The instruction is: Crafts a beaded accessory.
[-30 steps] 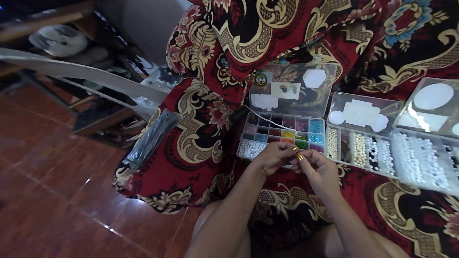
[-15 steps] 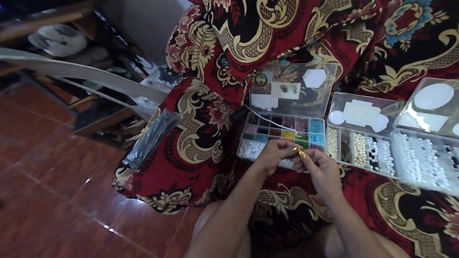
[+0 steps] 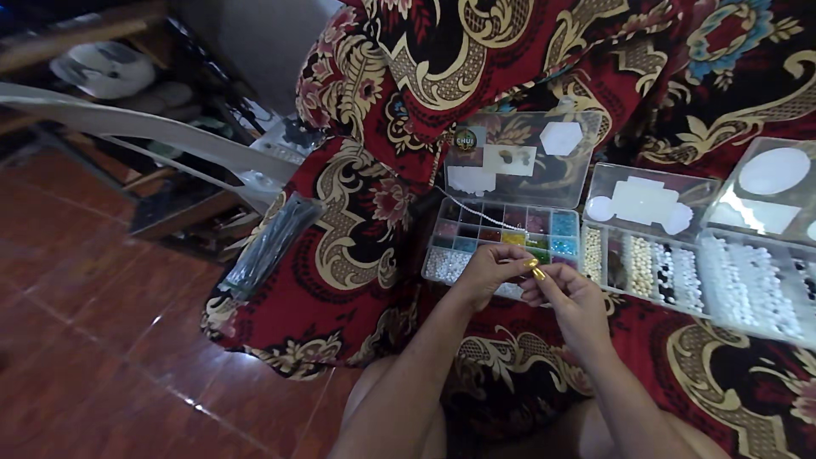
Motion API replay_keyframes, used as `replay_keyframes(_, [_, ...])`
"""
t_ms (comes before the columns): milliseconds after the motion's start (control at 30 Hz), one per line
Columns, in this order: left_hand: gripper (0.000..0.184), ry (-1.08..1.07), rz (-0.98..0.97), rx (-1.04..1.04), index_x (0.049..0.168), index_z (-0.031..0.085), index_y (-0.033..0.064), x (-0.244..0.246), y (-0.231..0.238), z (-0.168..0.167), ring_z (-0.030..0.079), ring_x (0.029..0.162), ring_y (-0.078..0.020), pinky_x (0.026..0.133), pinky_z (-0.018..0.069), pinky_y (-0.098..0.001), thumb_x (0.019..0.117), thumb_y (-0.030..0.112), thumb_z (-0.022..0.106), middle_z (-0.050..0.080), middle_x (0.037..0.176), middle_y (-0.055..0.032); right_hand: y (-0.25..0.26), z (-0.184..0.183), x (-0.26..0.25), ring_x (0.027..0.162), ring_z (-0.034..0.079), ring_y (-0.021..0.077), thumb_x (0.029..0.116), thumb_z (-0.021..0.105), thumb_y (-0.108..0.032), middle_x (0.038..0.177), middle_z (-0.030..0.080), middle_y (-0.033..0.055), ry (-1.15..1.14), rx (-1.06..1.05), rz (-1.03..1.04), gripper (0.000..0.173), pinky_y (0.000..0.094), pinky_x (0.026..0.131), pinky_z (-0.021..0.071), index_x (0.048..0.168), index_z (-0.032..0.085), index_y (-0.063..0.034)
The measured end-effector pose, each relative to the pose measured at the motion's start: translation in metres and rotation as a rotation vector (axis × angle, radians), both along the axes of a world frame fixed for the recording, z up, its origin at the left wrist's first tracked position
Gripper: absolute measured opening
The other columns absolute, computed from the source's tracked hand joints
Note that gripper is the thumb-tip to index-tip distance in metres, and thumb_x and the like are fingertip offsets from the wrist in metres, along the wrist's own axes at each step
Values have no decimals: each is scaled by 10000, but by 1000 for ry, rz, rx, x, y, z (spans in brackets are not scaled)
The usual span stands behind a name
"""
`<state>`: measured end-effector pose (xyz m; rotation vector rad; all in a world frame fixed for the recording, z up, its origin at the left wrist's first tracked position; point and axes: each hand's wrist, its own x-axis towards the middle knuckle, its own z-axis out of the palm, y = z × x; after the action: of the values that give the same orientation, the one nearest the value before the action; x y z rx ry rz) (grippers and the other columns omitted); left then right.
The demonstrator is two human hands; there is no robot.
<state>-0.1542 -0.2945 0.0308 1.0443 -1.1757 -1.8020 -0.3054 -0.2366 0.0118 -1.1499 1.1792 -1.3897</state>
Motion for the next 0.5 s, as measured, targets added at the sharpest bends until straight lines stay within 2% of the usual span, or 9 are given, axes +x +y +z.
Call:
replay_keyframes(100, [68, -8, 15, -10, 935, 678, 13, -1, 1, -1, 680, 841, -75, 795, 590, -264, 955, -26, 626, 693, 933, -3, 0, -1, 0, 641, 726, 91, 985, 565, -24, 786, 758, 22, -12, 11, 4, 133, 224, 612, 625, 997, 693, 9])
replay_keyframes(267, [110, -48, 17, -46, 881, 667, 8, -2, 1, -3, 643, 905, -56, 810, 559, -237, 955, -37, 600, 666, 1054, -29, -1, 0, 1, 645, 729, 101, 993, 555, -20, 797, 759, 36, -30, 52, 11, 143, 228, 611, 626, 1020, 689, 21])
replay_keyframes(333, [125, -57, 20, -51, 869, 666, 12, -4, 1, -4, 637, 892, -48, 805, 555, -233, 959, -32, 591, 663, 1051, -26, -1, 0, 0, 647, 728, 101, 992, 547, -23, 802, 757, 36, -26, 53, 17, 139, 229, 611, 625, 1026, 675, 19])
replay_keyframes(400, [110, -79, 52, -53, 906, 659, -2, -5, 1, -4, 633, 876, -52, 812, 553, -239, 978, -20, 577, 658, 1009, -22, -2, -1, 0, 652, 728, 104, 988, 547, -28, 815, 759, 37, -19, 53, 32, 132, 233, 615, 625, 1026, 667, 11])
replay_keyframes(500, [125, -138, 186, -43, 1034, 647, -47, -2, -3, 4, 622, 865, -62, 819, 542, -252, 1021, 14, 540, 640, 961, -26, -2, -1, -4, 657, 732, 105, 977, 552, -34, 838, 770, 34, 2, 64, 81, 121, 236, 606, 624, 994, 669, -11])
